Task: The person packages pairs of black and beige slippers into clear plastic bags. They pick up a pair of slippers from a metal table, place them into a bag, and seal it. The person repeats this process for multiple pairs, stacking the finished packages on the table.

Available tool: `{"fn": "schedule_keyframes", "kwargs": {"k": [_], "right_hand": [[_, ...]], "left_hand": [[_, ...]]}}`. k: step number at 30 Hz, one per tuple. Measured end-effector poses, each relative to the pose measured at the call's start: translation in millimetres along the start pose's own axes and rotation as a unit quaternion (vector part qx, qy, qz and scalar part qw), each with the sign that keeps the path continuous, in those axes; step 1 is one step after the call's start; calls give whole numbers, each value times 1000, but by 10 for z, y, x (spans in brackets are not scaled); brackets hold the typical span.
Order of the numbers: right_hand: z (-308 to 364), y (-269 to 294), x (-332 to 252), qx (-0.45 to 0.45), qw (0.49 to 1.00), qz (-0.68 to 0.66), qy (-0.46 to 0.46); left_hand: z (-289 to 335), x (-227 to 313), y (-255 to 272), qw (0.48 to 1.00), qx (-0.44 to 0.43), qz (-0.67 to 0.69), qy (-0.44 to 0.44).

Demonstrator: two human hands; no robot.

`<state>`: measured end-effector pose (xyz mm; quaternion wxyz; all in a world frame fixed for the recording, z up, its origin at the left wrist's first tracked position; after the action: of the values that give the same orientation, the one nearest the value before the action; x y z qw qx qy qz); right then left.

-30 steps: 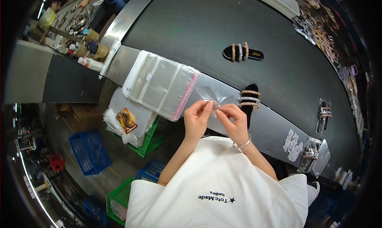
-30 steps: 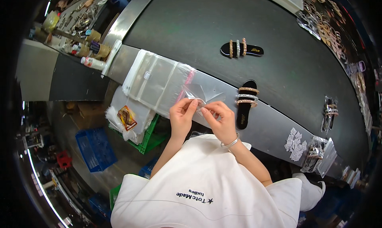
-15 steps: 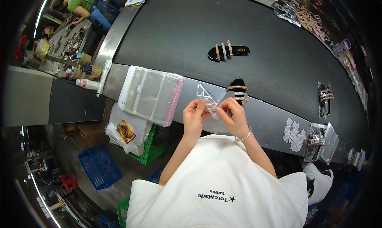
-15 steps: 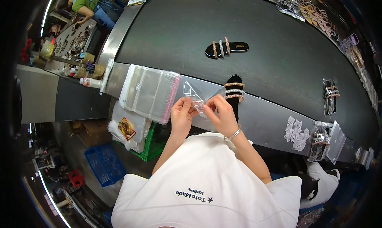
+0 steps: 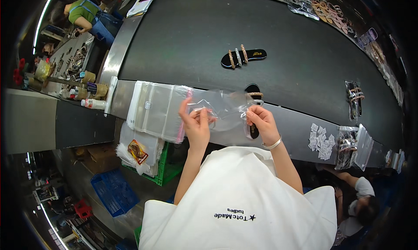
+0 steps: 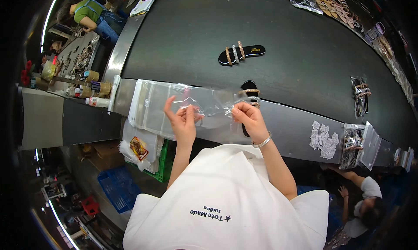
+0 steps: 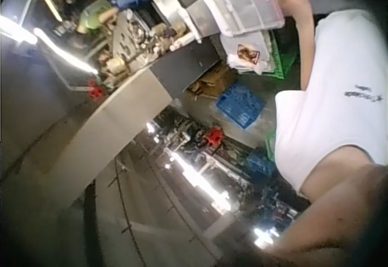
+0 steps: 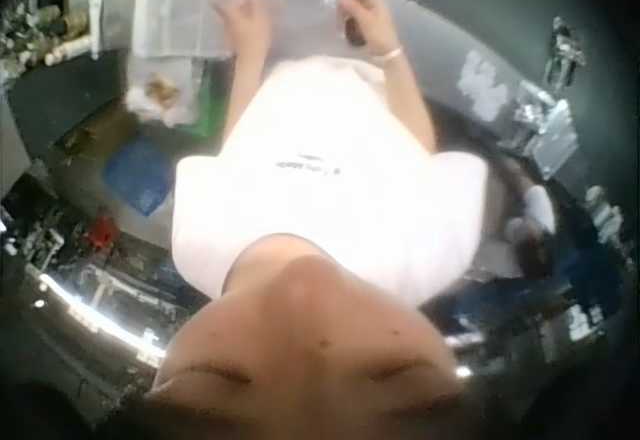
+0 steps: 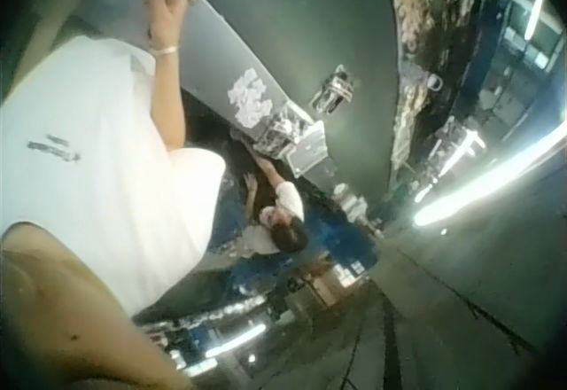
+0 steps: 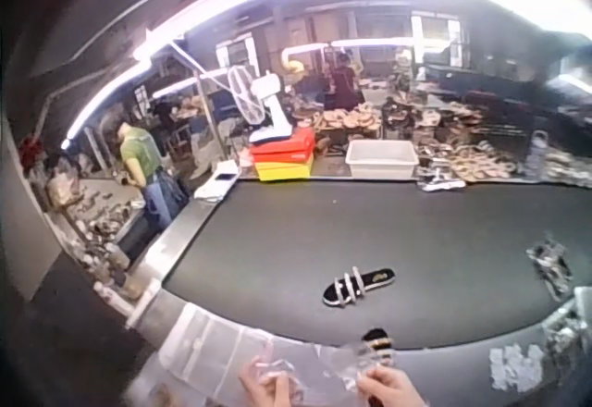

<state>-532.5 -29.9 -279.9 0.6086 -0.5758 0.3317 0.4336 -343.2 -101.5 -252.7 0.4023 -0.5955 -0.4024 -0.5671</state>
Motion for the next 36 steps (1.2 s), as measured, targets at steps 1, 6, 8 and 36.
{"fn": "schedule_keyframes", "kwargs": {"k": [1, 6, 8, 36], "right_hand": [[-8, -10, 24, -15, 1000, -5, 6], [-7, -19, 92, -15, 993, 118, -5], [2, -90, -5, -5, 967, 246, 66], [307, 1086, 1508, 195, 777, 498, -333]], "left_hand": [[12, -19, -23, 998, -29, -47, -5], [-49, -237, -332, 979, -183, 23, 90], [-3, -322, -337, 968, -185, 97, 136], [-196, -614, -435, 970, -202, -132, 43]]}}
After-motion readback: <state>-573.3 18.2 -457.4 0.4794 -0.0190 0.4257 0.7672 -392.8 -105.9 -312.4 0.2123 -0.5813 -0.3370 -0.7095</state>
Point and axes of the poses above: each hand's wrist, its own z-axis away from the middle knuckle, its own y-axis out of the back of the hand, x = y × z, the point moved 6 cm from there along -z, towards the middle knuckle, and after that the axes turned 15 degrees about -x, right-handed, at the moved point
